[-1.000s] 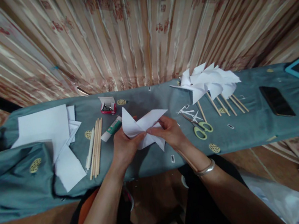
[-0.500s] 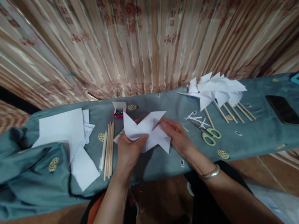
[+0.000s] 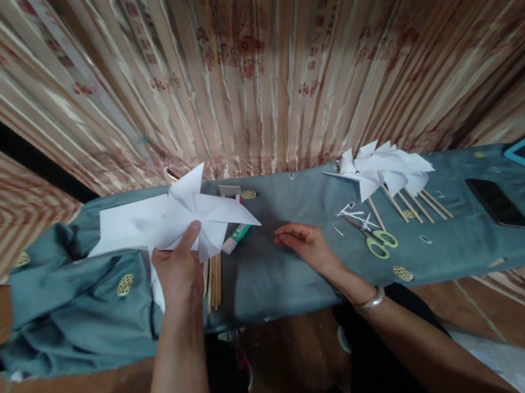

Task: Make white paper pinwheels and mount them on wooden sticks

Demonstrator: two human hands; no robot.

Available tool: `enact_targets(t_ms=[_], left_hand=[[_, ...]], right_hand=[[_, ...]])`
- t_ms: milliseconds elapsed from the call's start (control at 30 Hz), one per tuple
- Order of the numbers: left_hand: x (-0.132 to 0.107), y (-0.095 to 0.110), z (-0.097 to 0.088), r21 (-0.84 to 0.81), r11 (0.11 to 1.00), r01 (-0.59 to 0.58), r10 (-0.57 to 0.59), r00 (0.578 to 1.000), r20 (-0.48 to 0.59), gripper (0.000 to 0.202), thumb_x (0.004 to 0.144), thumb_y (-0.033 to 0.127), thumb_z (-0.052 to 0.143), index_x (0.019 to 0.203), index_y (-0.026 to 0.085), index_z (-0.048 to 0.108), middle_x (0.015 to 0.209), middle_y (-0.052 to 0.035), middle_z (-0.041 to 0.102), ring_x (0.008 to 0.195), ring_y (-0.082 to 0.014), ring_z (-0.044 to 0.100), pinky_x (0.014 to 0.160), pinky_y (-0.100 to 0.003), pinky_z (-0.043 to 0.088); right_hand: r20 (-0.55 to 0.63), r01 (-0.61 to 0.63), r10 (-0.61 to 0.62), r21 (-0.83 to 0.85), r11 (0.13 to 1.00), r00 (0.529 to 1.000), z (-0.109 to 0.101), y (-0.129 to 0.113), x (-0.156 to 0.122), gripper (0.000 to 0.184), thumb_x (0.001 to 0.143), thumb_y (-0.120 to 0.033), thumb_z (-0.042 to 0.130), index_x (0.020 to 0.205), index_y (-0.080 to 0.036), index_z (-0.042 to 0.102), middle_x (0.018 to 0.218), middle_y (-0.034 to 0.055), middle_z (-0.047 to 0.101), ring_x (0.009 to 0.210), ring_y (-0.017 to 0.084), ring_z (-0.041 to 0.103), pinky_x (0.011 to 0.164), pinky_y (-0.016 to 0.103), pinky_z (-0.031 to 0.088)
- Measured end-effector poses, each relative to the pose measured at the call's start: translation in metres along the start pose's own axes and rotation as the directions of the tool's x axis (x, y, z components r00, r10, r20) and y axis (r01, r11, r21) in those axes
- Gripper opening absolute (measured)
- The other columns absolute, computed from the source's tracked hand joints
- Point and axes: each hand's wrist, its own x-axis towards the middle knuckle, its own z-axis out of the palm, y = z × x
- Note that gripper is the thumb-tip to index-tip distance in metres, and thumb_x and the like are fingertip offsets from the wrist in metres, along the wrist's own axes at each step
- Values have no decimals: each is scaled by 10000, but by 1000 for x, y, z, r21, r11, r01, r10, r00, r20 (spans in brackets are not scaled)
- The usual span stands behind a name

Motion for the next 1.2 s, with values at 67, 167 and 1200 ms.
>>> enact_targets(t_ms=[67, 167, 1200], left_hand=[[5, 1, -4, -83, 996, -41, 38, 998, -41, 363, 488, 131, 811, 831, 177, 700, 902, -14, 765, 1003, -214, 684, 953, -334, 528], [10, 2, -9, -184, 980, -73, 54, 993, -106, 308, 471, 70, 799, 734, 171, 675, 864, -24, 764, 993, -210, 690, 913, -304, 550], [19, 18, -8, -251, 966, -54, 3, 980, -199, 283, 597, -24, 686, 798, 174, 701, 897, -31, 766, 926, -187, 714, 867, -284, 577]], right_hand=[[43, 68, -63, -122, 990, 997, 8, 0, 5, 200, 751, -377, 673, 836, -202, 718, 742, 22, 729, 692, 159, 673, 685, 287, 529], [144, 180, -139, -337, 924, 980, 17, -9, 17, 193, 821, -303, 582, 897, -195, 723, 791, 29, 737, 712, 159, 669, 692, 277, 512], [601, 602, 39, -793, -90, 798, 91, -78, 114, 262, 920, -153, 500, 1100, -49, 661, 1172, 191, 679, 1114, 265, 611, 945, 338, 454]])
